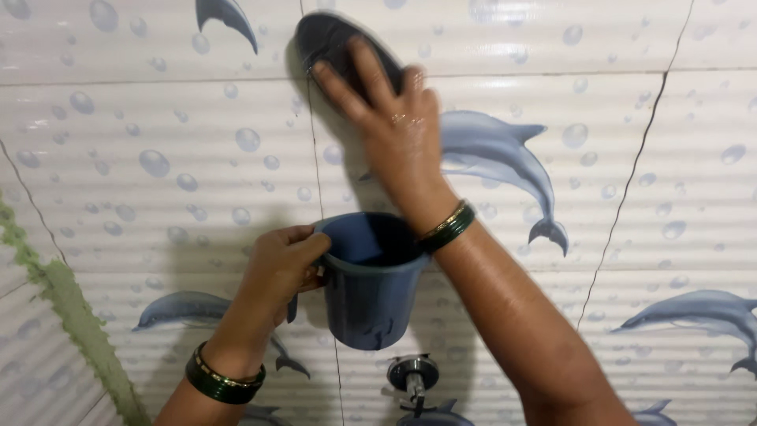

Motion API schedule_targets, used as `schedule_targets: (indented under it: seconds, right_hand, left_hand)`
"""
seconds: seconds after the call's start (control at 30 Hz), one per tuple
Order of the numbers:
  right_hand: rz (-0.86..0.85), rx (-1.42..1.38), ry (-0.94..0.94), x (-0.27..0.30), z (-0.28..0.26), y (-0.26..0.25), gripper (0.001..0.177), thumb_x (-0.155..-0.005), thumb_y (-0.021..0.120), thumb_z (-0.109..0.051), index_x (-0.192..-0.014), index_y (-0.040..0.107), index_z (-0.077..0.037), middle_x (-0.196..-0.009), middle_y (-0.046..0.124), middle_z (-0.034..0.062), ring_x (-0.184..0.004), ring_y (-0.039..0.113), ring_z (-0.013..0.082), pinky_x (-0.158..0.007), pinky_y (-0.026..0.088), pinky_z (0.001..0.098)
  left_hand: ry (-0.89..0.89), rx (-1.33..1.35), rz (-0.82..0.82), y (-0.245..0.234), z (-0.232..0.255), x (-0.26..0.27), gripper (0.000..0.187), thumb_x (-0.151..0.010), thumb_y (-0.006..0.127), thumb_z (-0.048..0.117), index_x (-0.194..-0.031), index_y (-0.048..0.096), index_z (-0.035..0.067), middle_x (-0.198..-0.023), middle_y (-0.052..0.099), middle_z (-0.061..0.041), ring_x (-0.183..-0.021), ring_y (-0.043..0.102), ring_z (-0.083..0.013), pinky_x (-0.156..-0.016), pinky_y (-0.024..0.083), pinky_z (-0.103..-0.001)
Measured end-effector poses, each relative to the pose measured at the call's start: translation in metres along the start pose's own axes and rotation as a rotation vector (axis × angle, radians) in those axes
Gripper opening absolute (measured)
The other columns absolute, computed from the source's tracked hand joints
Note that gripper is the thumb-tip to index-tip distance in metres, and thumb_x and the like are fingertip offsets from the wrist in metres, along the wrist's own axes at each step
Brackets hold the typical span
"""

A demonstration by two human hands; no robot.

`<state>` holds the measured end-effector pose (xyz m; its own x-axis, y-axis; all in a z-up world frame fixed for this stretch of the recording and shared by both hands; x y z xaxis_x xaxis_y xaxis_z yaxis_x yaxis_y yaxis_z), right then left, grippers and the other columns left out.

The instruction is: The person scrubs the dolphin-themed bathroom tiles using a brush and soapy water from a blue mug. They repeatedly dip the brush into the mug and scrub different sections of the wall, including the corners and around the shower fixtures.

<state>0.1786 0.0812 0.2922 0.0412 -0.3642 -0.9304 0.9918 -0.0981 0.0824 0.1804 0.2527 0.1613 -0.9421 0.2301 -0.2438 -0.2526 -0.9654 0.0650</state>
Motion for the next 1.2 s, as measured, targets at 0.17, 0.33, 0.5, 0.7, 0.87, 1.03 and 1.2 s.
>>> schedule_targets:
  seconds: [0.17,0.33,0.5,0.7,0.87,1.03,1.2]
  right_hand:
    - [0.135,0.080,0.303,0.037,0.125,-0.022,0.086,-0.089,0.065,0.011,-0.159,0.041,-0.033,-0.165,0.033,0.0077,-0.133,0.052,0.0325,-0.095,0.057,0.0384]
    - [0.075,0.250,0.543,0.033,0.128,-0.029,0.078,-0.088,0.067,-0.006,-0.157,0.045,-0.034,-0.164,0.028,0.0161,-0.134,0.047,0.0461,-0.096,0.059,0.0478]
    - [-0.121,-0.042,0.214,0.021,0.059,0.010,0.069,-0.095,0.074,-0.038,-0.157,0.044,-0.039,-0.165,0.024,0.0079,-0.123,0.045,0.0486,-0.080,0.053,0.0512]
    - [0.098,0.161,0.442,0.070,0.220,-0.051,0.057,-0.108,0.057,-0.029,-0.160,0.034,-0.029,-0.165,0.011,0.0253,-0.145,0.036,0.0459,-0.112,0.050,0.0542]
    - [0.133,0.300,0.489,0.042,0.214,-0.055,0.053,-0.114,0.056,-0.049,-0.161,0.040,-0.030,-0.159,0.027,0.0303,-0.144,0.033,0.0544,-0.115,0.036,0.0684]
    - [-0.325,-0.105,0.408,0.035,0.123,0.015,0.035,-0.113,0.047,-0.045,-0.147,0.048,-0.037,-0.155,0.042,0.0215,-0.131,0.048,0.0450,-0.098,0.048,0.0621]
    - [0.108,0.427,0.216,0.055,0.189,-0.018,0.056,-0.108,0.053,-0.068,-0.150,0.051,-0.031,-0.144,0.047,0.0197,-0.121,0.053,0.0516,-0.087,0.052,0.0583]
  left_hand:
    - [0.060,0.024,-0.002,-0.002,-0.003,0.003,0.037,-0.083,0.065,0.011,-0.111,0.074,-0.011,-0.058,0.053,0.002,-0.047,0.046,-0.0071,-0.052,0.046,-0.026]
    - [0.066,0.026,0.049,0.001,-0.007,0.003,0.040,-0.085,0.066,0.015,-0.115,0.072,-0.010,-0.068,0.063,-0.004,-0.053,0.056,-0.0101,-0.060,0.054,-0.027]
    - [0.143,0.036,0.071,0.010,-0.005,0.009,0.041,-0.087,0.066,0.019,-0.115,0.070,-0.011,-0.088,0.076,-0.013,-0.072,0.072,-0.0150,-0.070,0.060,-0.027]
    - [0.146,0.063,0.083,0.028,-0.009,0.005,0.040,-0.087,0.066,0.015,-0.115,0.070,-0.014,-0.087,0.074,-0.014,-0.071,0.069,-0.0158,-0.067,0.057,-0.026]
    - [0.145,0.086,0.020,0.058,-0.011,-0.005,0.042,-0.085,0.065,0.013,-0.118,0.067,-0.013,-0.088,0.075,-0.013,-0.072,0.071,-0.0138,-0.067,0.059,-0.024]
    - [0.138,0.063,0.003,0.093,-0.028,-0.005,0.044,-0.085,0.067,0.014,-0.120,0.068,-0.012,-0.083,0.071,-0.012,-0.065,0.063,-0.0121,-0.057,0.051,-0.024]
    - [0.116,0.118,-0.044,0.115,-0.036,-0.005,0.041,-0.084,0.065,0.014,-0.117,0.071,-0.010,-0.076,0.069,-0.006,-0.058,0.058,-0.0078,-0.051,0.044,-0.021]
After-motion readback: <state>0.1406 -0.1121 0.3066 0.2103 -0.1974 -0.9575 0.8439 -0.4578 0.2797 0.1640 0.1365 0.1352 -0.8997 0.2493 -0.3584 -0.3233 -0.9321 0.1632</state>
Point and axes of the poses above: each hand's wrist, its own x-axis away from the middle knuckle, its own y-axis out of the palm, z = x × y, the point moved 5 cm from there along -x, towards the middle knuckle
